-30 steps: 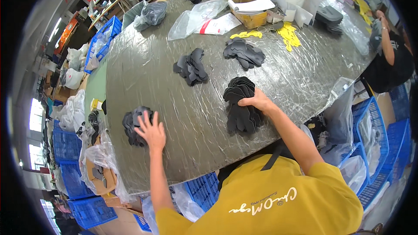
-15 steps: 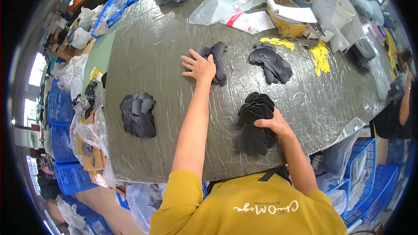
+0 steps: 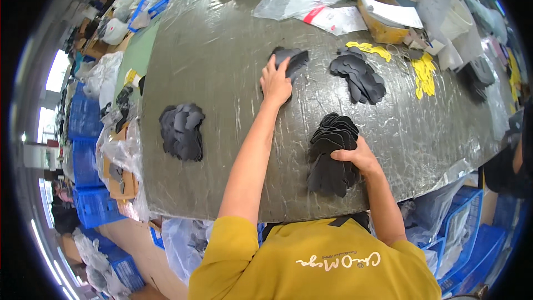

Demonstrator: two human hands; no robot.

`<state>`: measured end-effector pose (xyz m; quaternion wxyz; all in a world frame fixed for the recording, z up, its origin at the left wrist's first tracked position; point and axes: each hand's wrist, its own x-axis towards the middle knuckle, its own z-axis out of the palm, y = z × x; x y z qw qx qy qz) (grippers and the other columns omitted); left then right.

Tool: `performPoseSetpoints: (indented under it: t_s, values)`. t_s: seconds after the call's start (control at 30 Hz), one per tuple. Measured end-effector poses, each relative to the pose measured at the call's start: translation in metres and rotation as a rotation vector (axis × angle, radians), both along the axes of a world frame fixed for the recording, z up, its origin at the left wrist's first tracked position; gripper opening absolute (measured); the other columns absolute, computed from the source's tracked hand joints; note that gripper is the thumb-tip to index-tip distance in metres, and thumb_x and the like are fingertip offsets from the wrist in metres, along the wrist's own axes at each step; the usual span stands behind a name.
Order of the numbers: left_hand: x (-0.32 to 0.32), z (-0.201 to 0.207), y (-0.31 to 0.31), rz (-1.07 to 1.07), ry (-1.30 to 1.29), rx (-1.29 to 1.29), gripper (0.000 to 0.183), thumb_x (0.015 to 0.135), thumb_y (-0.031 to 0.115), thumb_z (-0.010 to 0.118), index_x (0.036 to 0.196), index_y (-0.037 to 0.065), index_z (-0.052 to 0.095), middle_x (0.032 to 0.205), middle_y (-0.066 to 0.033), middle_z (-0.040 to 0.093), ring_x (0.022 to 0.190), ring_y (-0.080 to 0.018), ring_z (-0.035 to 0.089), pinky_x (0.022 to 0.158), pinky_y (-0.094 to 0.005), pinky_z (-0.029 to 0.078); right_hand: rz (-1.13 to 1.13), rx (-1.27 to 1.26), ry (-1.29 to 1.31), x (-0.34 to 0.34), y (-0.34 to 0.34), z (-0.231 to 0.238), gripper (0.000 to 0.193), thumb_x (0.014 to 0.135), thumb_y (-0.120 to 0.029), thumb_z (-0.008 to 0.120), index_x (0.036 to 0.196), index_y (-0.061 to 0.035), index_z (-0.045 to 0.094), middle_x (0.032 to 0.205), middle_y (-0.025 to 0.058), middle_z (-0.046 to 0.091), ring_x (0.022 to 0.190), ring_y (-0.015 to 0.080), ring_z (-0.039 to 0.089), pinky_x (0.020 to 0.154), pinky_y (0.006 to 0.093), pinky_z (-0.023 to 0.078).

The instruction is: The recorder is sorting and counting dark gray shoe upper components on a workbench in a factory setting.

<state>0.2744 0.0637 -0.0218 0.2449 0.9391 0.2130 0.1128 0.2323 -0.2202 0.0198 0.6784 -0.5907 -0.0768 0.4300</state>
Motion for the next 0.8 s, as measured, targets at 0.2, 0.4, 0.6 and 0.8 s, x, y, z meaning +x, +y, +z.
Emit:
performPoseSetpoints:
  t_s: [0.2,0.4,0.6,0.8]
  values:
    - [-0.088,0.005,0.016,-0.075,-0.011,0.060,0.062,0.077,0.002,0.063,0.133,0.023,0.050,0.146,-0.0137,0.033,0.131,-0.0334,0.034,0.103,-0.0468,0.034,-0.077,-0.005,-0.007,-0.001,-0.010,-0.002,0.057,0.062,-0.007,0.078,0.115,0.0021,0.058,0.105,0.0089,0.065,0.094,0.0194,0.062,0.088,0.0328,0.048]
    - [-0.185,0.011,0.042,0.011,0.046,0.011,0.068,0.077,0.005,0.065,0.139,0.023,0.043,0.147,-0.0176,0.031,0.132,-0.0366,0.032,0.106,-0.0457,0.030,-0.042,-0.022,-0.052,-0.002,-0.008,-0.001,0.059,0.062,-0.008,0.077,0.116,0.0018,0.055,0.105,0.0087,0.064,0.094,0.0196,0.062,0.088,0.0325,0.048]
    - [-0.191,0.009,0.038,0.408,0.170,-0.055,0.089,0.080,0.027,0.068,0.149,0.008,0.016,0.149,-0.0253,0.021,0.141,-0.0390,0.016,0.111,-0.0543,0.014,-0.011,-0.006,-0.086,-0.003,-0.007,-0.002,0.061,0.063,-0.009,0.076,0.119,0.0014,0.054,0.107,0.0091,0.063,0.096,0.0203,0.061,0.089,0.0329,0.048]
    - [-0.172,0.016,0.021,0.352,0.182,0.018,0.088,0.077,0.020,0.070,0.147,0.006,0.019,0.136,-0.0187,0.034,0.131,-0.0375,0.028,0.105,-0.0555,0.023,-0.021,-0.023,-0.082,-0.005,-0.008,-0.001,0.060,0.063,-0.010,0.076,0.118,0.0011,0.054,0.107,0.0093,0.063,0.096,0.0206,0.061,0.090,0.0332,0.047]
